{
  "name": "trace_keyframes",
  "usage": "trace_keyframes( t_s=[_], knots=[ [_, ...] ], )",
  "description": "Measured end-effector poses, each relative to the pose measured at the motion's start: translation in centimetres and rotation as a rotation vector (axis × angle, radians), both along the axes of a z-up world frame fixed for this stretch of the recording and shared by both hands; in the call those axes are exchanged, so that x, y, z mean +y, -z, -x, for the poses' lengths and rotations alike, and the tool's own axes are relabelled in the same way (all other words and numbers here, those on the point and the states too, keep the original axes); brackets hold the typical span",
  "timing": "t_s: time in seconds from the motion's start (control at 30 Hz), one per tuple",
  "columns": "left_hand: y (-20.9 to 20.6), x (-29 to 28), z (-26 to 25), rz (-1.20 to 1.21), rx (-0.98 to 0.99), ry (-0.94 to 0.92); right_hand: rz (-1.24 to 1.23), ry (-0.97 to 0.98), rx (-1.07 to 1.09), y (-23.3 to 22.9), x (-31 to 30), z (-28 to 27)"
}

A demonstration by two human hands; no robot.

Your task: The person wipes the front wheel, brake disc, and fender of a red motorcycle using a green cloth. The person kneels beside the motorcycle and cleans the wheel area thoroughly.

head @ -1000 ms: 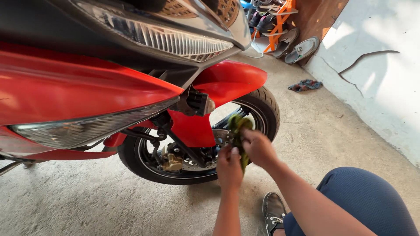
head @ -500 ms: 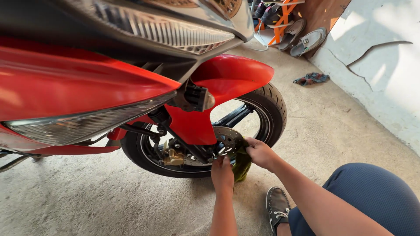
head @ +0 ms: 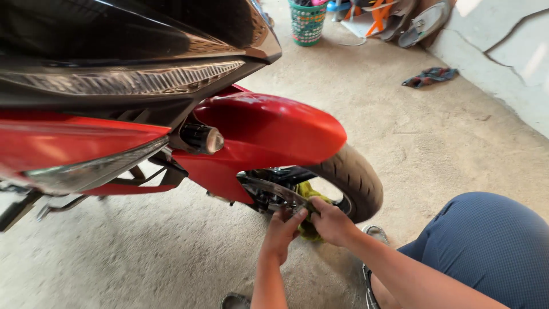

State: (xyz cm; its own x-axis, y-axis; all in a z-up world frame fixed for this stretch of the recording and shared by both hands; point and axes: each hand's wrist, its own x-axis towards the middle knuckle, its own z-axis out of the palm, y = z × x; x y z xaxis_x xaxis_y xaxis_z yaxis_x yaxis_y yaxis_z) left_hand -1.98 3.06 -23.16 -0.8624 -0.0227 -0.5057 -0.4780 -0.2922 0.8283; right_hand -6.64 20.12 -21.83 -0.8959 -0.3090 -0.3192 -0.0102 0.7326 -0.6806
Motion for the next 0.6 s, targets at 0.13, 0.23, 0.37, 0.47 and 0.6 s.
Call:
trace_keyframes(
  t_s=[0.13, 0.23, 0.37, 0.47, 0.6],
  knots=[
    [-0.8, 1.8, -2.1, 0.062, 0.064, -0.198, 0.051, -0.007, -0.033, 1.8, -1.5, -3.3],
    [-1.3, 2.6, -3.7, 0.083, 0.096, -0.358, 0.144, -0.003, 0.11, 3.4, -3.3, -6.3],
    [-2.0, 2.5, -4.6, 0.672, -0.11, -0.29, 0.164, 0.024, 0.167, 4.3, -4.5, -10.0],
    [-1.6, 1.9, -5.0, 0.772, -0.048, -0.255, 0.189, 0.051, 0.015, 5.1, -4.3, -11.7],
    [-0.6, 1.3, -4.4, 0.709, -0.103, -0.156, 0.018, -0.165, 0.118, 7.4, -3.8, -11.4]
  ],
)
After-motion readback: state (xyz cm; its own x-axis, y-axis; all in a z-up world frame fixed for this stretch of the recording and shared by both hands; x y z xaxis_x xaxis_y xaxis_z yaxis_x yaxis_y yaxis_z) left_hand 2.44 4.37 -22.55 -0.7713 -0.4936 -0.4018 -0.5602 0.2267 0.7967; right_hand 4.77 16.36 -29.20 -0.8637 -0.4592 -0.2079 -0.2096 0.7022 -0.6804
